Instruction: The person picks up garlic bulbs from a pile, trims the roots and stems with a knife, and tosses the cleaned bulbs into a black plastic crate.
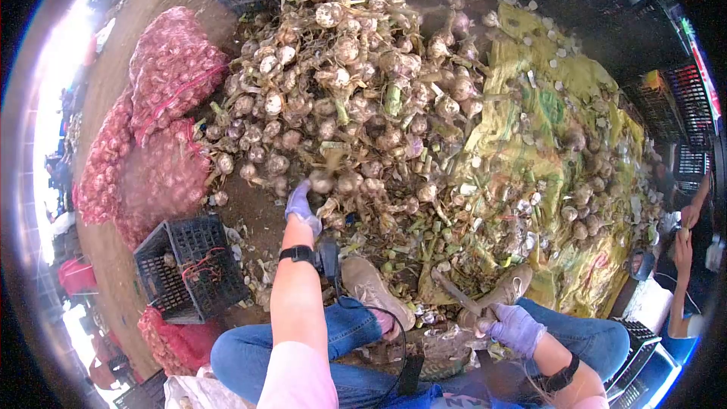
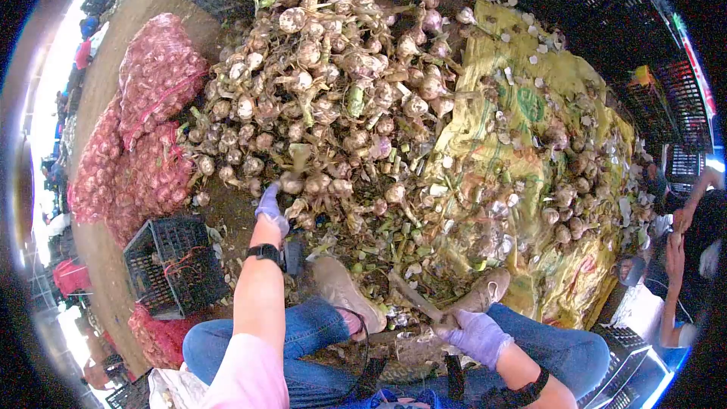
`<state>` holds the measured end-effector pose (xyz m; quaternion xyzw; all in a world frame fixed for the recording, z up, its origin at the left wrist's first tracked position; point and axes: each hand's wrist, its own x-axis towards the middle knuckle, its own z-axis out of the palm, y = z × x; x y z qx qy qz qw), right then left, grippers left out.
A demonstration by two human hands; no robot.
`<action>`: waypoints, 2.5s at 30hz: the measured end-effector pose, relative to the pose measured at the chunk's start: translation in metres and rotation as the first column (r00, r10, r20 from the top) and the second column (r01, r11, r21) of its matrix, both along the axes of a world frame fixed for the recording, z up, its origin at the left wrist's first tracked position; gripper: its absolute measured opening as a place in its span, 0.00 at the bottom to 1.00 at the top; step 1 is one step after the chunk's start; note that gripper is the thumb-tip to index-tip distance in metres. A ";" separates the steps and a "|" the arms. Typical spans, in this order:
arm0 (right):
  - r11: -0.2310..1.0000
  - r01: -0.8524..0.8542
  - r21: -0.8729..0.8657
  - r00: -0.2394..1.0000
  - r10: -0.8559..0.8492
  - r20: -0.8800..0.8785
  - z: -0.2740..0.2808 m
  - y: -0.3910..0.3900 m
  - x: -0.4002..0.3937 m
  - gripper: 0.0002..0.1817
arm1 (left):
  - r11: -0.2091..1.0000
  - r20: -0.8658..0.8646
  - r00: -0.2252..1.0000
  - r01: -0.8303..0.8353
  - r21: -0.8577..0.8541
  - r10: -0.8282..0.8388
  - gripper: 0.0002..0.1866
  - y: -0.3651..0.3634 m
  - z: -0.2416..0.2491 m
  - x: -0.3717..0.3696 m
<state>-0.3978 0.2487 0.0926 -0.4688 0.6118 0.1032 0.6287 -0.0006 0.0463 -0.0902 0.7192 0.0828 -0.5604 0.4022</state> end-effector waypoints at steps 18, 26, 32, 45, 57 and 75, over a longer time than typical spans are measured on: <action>0.998 0.039 -0.043 0.996 -0.036 0.087 0.005 0.009 -0.005 0.30 | 0.820 0.599 0.698 0.561 -0.116 -0.393 0.34 0.068 0.000 -0.093; 0.997 0.077 -0.011 0.994 -0.076 0.083 0.011 0.006 -0.003 0.25 | 0.886 0.368 0.806 0.420 0.196 -0.464 0.31 0.053 -0.076 -0.128; 0.991 -0.064 -0.117 0.998 0.065 0.003 0.017 0.003 0.001 0.24 | 0.880 0.186 0.880 0.461 -0.115 -0.437 0.29 0.064 0.031 -0.109; 0.993 -0.063 -0.100 0.998 0.063 0.001 0.008 0.009 -0.001 0.26 | 0.946 0.308 0.894 0.305 0.112 -0.324 0.29 0.076 0.042 -0.047; 0.996 -0.046 -0.078 0.999 0.048 0.024 0.022 -0.004 0.002 0.28 | 0.330 0.613 -0.280 0.643 0.691 -0.739 0.27 0.074 0.022 -0.083; 0.997 0.068 -0.042 0.996 -0.066 0.055 0.020 -0.004 -0.002 0.27 | 0.359 0.496 0.337 0.932 -0.055 -0.800 0.26 0.003 0.028 -0.192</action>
